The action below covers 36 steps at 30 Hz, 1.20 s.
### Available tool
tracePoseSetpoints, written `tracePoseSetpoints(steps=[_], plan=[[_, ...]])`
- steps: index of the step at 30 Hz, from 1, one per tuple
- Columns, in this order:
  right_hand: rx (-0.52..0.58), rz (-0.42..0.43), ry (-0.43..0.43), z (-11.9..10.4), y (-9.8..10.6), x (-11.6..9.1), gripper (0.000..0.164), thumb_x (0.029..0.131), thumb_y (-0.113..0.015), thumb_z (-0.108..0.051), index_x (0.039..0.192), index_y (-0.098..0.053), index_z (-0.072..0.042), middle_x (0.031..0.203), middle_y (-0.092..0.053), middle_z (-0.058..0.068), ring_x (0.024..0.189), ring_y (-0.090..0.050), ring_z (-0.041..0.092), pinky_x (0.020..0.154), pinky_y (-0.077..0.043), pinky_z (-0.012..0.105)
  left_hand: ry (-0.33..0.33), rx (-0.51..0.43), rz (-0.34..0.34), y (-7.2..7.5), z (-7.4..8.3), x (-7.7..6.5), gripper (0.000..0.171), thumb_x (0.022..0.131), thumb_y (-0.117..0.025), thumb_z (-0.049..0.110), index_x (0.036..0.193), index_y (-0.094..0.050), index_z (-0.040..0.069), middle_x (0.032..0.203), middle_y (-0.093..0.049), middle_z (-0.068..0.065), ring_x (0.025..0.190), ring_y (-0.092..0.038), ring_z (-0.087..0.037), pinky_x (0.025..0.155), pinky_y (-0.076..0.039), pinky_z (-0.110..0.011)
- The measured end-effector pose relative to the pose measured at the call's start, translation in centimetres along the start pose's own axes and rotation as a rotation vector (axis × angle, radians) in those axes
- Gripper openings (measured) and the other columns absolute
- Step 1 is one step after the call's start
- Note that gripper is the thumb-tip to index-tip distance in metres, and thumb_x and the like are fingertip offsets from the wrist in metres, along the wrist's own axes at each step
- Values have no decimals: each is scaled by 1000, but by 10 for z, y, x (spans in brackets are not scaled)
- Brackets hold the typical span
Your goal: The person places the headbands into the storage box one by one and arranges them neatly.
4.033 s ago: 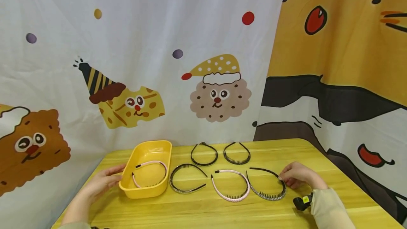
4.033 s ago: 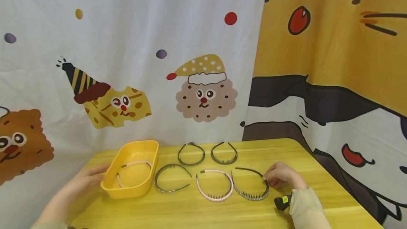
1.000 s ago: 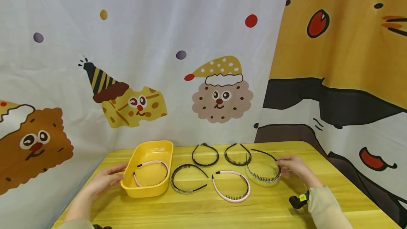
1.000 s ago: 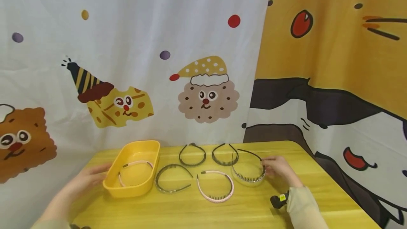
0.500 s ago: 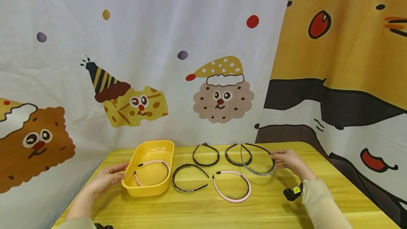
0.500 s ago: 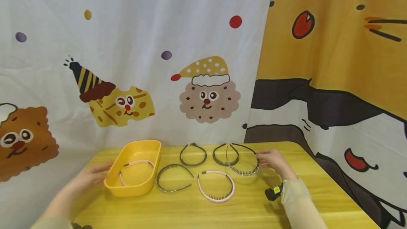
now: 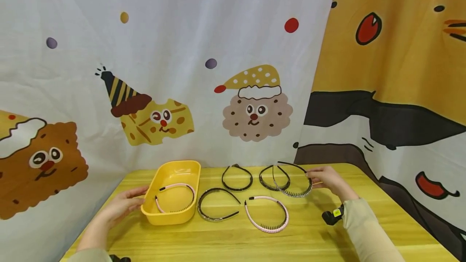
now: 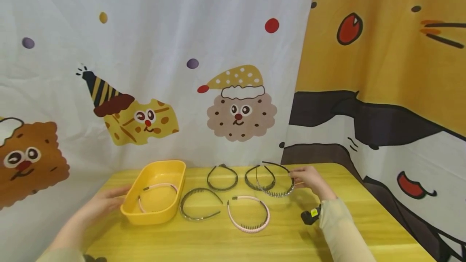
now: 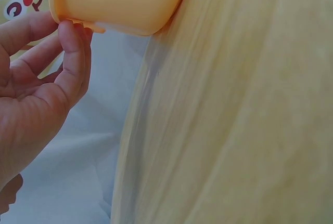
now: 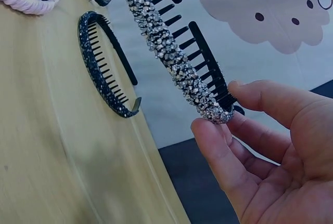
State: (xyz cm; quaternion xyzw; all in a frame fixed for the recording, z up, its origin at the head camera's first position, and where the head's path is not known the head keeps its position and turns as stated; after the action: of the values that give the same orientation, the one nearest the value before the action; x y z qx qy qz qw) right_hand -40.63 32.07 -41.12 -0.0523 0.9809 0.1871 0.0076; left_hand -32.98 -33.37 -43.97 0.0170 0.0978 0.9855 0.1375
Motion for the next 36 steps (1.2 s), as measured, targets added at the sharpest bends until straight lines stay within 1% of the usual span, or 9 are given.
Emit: tracePoseSetpoints(steps=[7,10,14,19,22,26,30,33,36], plan=[[-22,-25,15,-4,-8,7,49,94,-63,-15,128,-50,19,95,-65,10,75,-61,19,72,-58,38,3,-3,2,0,0,0,63,98,-54,5,144,-19,-20,141,-38,-34,105,-59,-8,88,-51,-29],[-30,-25,23,-7,-10,9,49,94,-64,-16,127,-52,18,95,-65,12,75,-60,19,72,-58,38,2,-16,0,0,-2,1,63,97,-54,4,144,-19,-20,141,-38,-33,105,-59,-8,87,-51,-28],[-33,-40,33,-12,-13,13,47,93,-65,-16,125,-54,17,93,-65,10,75,-61,21,73,-57,40,10,-25,2,2,-3,2,63,97,-54,4,145,-18,-19,141,-39,-31,105,-59,-8,88,-50,-28],[-31,-41,31,-15,-18,16,46,92,-65,-14,124,-55,17,92,-66,10,76,-63,23,71,-58,38,5,-13,11,1,-1,0,63,97,-54,4,144,-20,-20,142,-35,-36,105,-59,-8,88,-50,-28],[-30,-45,27,-15,-21,19,47,92,-66,-14,125,-54,17,92,-66,10,75,-63,22,71,-58,39,8,-5,10,-1,2,-1,63,97,-54,4,144,-20,-20,142,-32,-37,106,-58,-9,89,-50,-29],[-37,-65,45,-19,-26,21,49,92,-66,-15,126,-54,17,91,-66,10,73,-62,19,71,-58,38,10,2,13,-3,3,-3,62,97,-53,3,144,-20,-19,143,-32,-38,108,-58,-12,90,-50,-31],[-26,-73,57,-23,-30,24,47,92,-66,-14,125,-54,17,89,-66,9,71,-61,17,70,-58,37,-3,5,21,-3,4,-2,61,97,-54,3,144,-22,-19,143,-32,-38,108,-59,-12,88,-50,-30],[-25,-77,59,-26,-33,27,46,91,-66,-13,124,-55,17,91,-65,10,71,-61,16,70,-58,38,-10,0,21,-3,4,-1,60,97,-53,3,144,-22,-19,144,-31,-38,108,-59,-12,88,-50,-29],[-28,-84,63,-31,-36,31,45,91,-66,-13,124,-55,17,96,-64,14,71,-60,16,71,-58,39,-10,-7,23,-2,3,-2,60,97,-52,2,144,-21,-19,144,-29,-38,108,-58,-12,88,-50,-28]])
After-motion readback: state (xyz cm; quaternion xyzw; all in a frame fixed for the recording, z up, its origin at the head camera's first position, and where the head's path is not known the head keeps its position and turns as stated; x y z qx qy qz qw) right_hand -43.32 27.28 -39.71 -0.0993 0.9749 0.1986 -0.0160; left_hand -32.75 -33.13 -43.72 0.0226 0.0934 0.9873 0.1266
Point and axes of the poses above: each hand's wrist, its own x-axis towards the middle knuckle, its own y-axis out of the back of the hand, z = x × y, the point moved 4 cm from there along x, towards the middle knuckle
